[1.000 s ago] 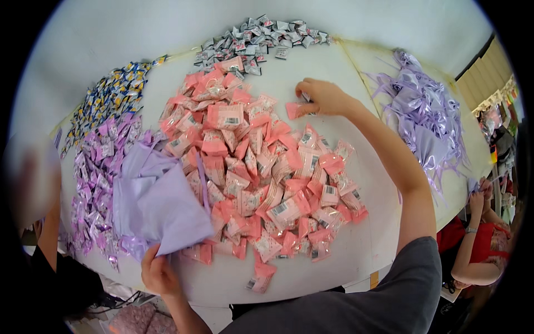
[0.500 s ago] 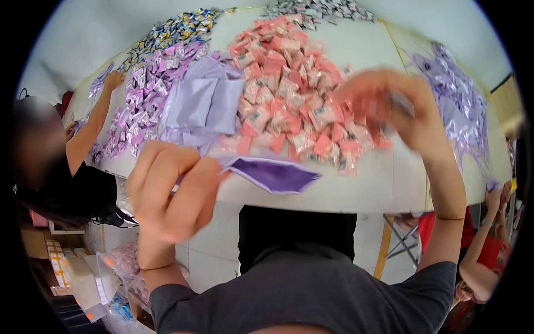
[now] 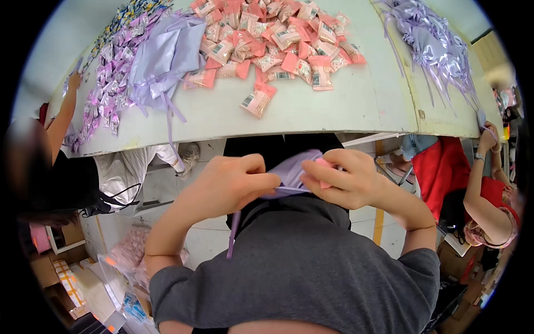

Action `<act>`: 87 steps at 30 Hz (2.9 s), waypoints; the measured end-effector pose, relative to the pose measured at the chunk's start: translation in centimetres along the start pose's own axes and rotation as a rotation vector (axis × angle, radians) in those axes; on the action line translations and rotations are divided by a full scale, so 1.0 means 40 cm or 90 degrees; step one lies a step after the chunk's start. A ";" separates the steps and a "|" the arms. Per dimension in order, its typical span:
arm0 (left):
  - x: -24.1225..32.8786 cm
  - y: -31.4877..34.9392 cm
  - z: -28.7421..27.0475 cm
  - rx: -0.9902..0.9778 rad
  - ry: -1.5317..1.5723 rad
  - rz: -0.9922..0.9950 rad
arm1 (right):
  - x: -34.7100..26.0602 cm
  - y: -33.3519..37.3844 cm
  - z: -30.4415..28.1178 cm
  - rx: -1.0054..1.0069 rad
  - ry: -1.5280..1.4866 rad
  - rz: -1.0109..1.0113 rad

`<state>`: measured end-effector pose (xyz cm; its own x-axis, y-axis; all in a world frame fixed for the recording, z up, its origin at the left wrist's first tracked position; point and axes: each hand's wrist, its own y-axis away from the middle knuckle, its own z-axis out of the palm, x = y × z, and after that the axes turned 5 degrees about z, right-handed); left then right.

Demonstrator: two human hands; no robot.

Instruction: The person repeatedly picks up small pink packets from a large pile on a table and places them into light purple drawstring bags. They then pull the drawstrings to close the bags and place the finished packages on the table. The process is continuous and repetitive throughout the clip.

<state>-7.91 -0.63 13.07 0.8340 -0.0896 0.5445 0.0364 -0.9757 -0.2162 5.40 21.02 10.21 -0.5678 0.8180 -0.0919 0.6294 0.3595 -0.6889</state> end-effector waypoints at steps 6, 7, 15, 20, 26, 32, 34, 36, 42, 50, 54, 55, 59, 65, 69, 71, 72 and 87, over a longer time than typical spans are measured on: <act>-0.010 -0.021 0.050 -0.008 -0.049 0.053 | 0.010 0.042 -0.011 -0.011 -0.032 -0.020; -0.021 -0.021 0.064 -0.012 -0.063 0.048 | 0.000 0.051 -0.006 -0.020 -0.043 -0.037; -0.035 -0.045 0.105 -0.133 -0.085 0.102 | -0.031 0.098 0.013 -0.639 -0.143 0.143; -0.023 -0.057 0.158 -0.095 -0.079 0.267 | -0.019 0.129 0.095 -0.650 -0.281 0.471; -0.010 -0.043 0.236 -0.030 -0.204 0.302 | -0.016 0.093 0.171 -0.286 -0.925 1.195; -0.024 -0.016 0.283 0.052 -0.239 0.241 | 0.002 0.081 0.126 -0.419 -0.889 1.152; -0.029 -0.007 0.281 0.087 -0.225 0.201 | -0.012 0.092 0.093 -0.373 -0.584 0.745; -0.031 0.009 0.270 0.124 -0.176 0.148 | -0.004 0.123 0.053 -0.391 -0.439 0.540; -0.067 0.061 0.310 0.304 0.178 -0.124 | -0.023 0.232 0.189 -0.220 -0.331 0.638; -0.145 0.161 0.366 0.187 0.463 -0.570 | -0.038 0.257 0.250 -0.110 -0.428 0.841; -0.137 0.157 0.279 -0.028 0.442 -0.570 | -0.002 0.231 0.164 -0.260 -0.780 1.040; -0.132 0.154 0.257 -0.077 0.474 -0.571 | -0.005 0.227 0.150 -0.161 -0.894 1.060; -0.106 0.181 0.175 0.588 1.078 -0.465 | -0.014 0.266 0.076 0.383 -1.288 0.867; 0.027 0.095 0.031 0.557 1.106 -0.198 | -0.026 0.191 -0.151 0.685 -1.370 0.610; 0.094 -0.100 -0.096 0.185 0.771 -0.025 | -0.023 0.013 -0.120 0.167 -0.344 0.425; 0.105 -0.174 -0.103 0.015 0.864 -0.055 | 0.006 -0.017 -0.063 -0.331 -0.296 0.241; 0.093 -0.182 -0.109 0.072 0.755 -0.027 | 0.042 0.011 -0.057 -0.378 -0.325 0.277; -0.595 0.134 -0.329 0.450 -0.539 -0.648 | 0.814 -0.132 -0.315 -0.090 0.730 0.698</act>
<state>-34.82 -6.36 9.61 0.3433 0.9295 0.1344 0.8256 -0.2305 -0.5150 -9.73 51.40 19.91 0.8153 0.5632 0.1348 0.5254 -0.6215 -0.5811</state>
